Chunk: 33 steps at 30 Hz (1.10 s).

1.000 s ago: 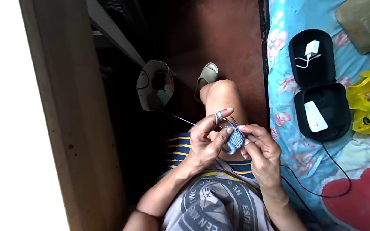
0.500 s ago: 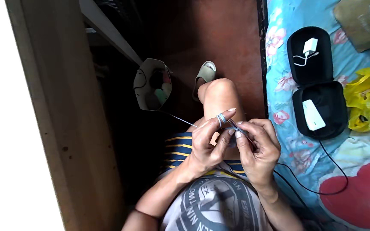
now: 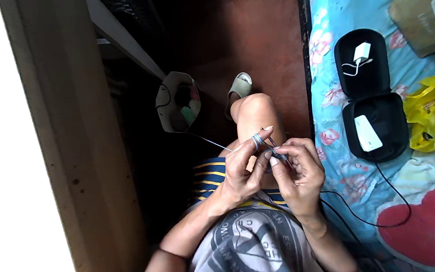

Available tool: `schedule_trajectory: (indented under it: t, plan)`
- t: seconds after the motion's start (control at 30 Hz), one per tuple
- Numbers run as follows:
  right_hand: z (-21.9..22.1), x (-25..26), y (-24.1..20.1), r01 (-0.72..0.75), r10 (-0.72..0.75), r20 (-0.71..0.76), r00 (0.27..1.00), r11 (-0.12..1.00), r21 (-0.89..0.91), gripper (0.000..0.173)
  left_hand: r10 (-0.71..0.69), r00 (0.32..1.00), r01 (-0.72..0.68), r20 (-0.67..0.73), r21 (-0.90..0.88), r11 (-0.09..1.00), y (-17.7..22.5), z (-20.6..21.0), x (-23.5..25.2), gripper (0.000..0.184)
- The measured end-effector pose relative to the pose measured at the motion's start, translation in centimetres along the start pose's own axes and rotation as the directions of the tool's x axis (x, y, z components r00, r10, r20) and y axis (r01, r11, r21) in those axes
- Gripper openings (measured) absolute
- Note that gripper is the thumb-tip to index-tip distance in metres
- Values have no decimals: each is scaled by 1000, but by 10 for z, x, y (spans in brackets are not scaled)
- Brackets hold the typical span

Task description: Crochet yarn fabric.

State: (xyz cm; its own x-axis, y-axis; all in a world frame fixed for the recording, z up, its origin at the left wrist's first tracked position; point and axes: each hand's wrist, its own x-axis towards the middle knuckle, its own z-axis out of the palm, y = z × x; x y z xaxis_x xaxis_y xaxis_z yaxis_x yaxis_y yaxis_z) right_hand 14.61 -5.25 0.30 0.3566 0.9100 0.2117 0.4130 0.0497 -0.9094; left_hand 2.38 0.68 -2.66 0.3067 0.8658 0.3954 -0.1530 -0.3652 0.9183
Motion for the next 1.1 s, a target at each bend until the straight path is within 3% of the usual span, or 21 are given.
schedule_trajectory:
  t: [0.4, 0.67, 0.77, 0.93, 1.1]
  plan:
    - [3, 1, 0, -3, -2, -55, 998, 996, -91, 8, 26, 999, -28, 36, 54, 998, -3, 0, -1, 35]
    - [5, 1, 5, -26, 22, -37, 999, 994, -102, 5, 195, 976, -219, 99, 462, 859, -3, -1, -2, 25]
    - [4, 1, 7, -37, 35, -30, 999, 996, -84, 4, 154, 983, -180, 95, 403, 897, -5, -2, -1, 27]
    - [-1, 4, 7, -145, 143, 28, 989, 985, 93, 5, -53, 997, 50, 60, 54, 997, -9, -3, 1, 37]
    - [0, 4, 8, -134, 133, 35, 990, 991, 19, 5, 101, 994, -108, 40, 244, 964, -13, 3, -2, 34]
